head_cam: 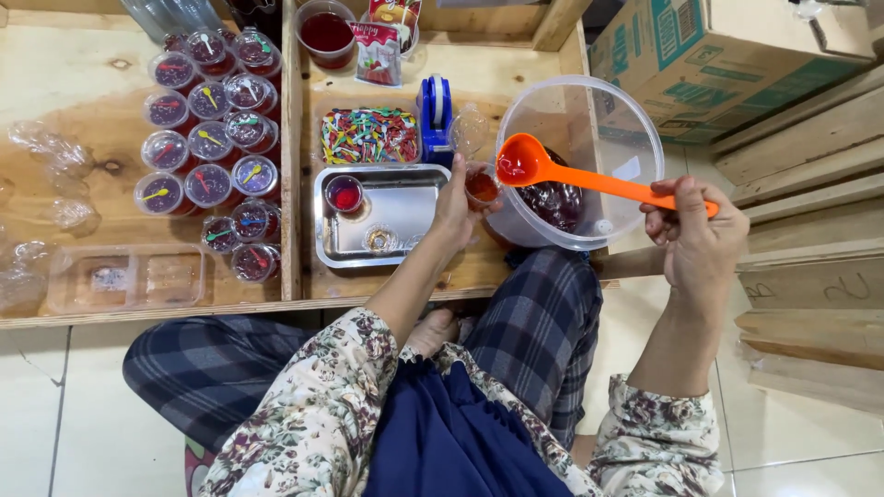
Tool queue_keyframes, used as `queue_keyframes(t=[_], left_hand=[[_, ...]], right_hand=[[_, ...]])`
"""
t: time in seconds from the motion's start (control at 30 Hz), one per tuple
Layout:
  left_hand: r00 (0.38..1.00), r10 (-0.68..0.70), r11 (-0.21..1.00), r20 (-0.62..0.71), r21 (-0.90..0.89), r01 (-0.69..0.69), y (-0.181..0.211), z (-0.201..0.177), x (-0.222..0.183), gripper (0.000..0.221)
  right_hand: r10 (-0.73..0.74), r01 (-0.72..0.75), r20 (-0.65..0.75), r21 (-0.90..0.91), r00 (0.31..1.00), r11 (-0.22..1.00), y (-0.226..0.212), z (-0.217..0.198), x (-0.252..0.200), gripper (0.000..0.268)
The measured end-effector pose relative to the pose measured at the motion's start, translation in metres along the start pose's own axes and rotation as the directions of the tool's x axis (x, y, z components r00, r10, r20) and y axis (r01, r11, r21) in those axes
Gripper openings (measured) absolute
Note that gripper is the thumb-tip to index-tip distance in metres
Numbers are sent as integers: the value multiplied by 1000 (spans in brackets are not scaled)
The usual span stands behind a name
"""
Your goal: The person fills small plastic cups with a dark red liquid using a large orange ladle and a small clear plastic cup, then secures the lids by hand and organizes the filled cups on a metal tray.
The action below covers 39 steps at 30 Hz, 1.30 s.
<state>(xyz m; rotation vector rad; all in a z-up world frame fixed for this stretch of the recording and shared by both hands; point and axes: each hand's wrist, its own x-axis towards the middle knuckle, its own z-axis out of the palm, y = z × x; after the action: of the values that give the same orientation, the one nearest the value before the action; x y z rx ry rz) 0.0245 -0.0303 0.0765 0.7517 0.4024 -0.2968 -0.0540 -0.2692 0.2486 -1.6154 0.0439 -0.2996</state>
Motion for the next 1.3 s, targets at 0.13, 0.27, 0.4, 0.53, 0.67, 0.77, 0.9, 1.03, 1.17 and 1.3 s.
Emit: queue_keyframes(t=[0.13,0.27,0.4,0.53,0.67,0.77,0.9,1.03,1.17,1.3], left_hand=[[1000,-9,1000,9,-1,9,4,1,-4,63],[999,-3,1000,39,-1,3,6,-2,-7,69],[1000,21,999,18,-32,-20,-5,-9,2,59],[1000,23,999,17,-35,-23,-5,-15,3,61],[1000,21,999,19,-35,-20,-1,-17,-2,67],[1000,19,999,23,-29,-18,-1,-24,-1,70],[999,40,999,2,-22,-40,8,-30,-5,74],[998,57,998,-6,-38,-58,15,-45,-3,73],[996,83,993,-43,-86,-87,10,-73,5,69],[989,96,985,-112,-132,-111,13,-104,6,69]], right_hand=[[-12,13,17,-94,1000,995,-6,18,-15,26],[-92,106,78,-186,993,977,-3,24,-24,23],[-230,252,121,-215,966,944,16,21,-25,29],[-255,283,142,-240,956,928,13,25,-34,26],[-292,341,198,-295,936,893,14,33,-43,25],[-347,406,224,-332,911,851,11,44,-54,24],[-488,574,303,-402,818,713,28,49,-64,25],[-555,664,365,-410,747,625,55,58,-74,22],[-565,653,328,-384,757,652,59,82,-85,24],[-407,430,144,-225,902,874,72,95,-77,29]])
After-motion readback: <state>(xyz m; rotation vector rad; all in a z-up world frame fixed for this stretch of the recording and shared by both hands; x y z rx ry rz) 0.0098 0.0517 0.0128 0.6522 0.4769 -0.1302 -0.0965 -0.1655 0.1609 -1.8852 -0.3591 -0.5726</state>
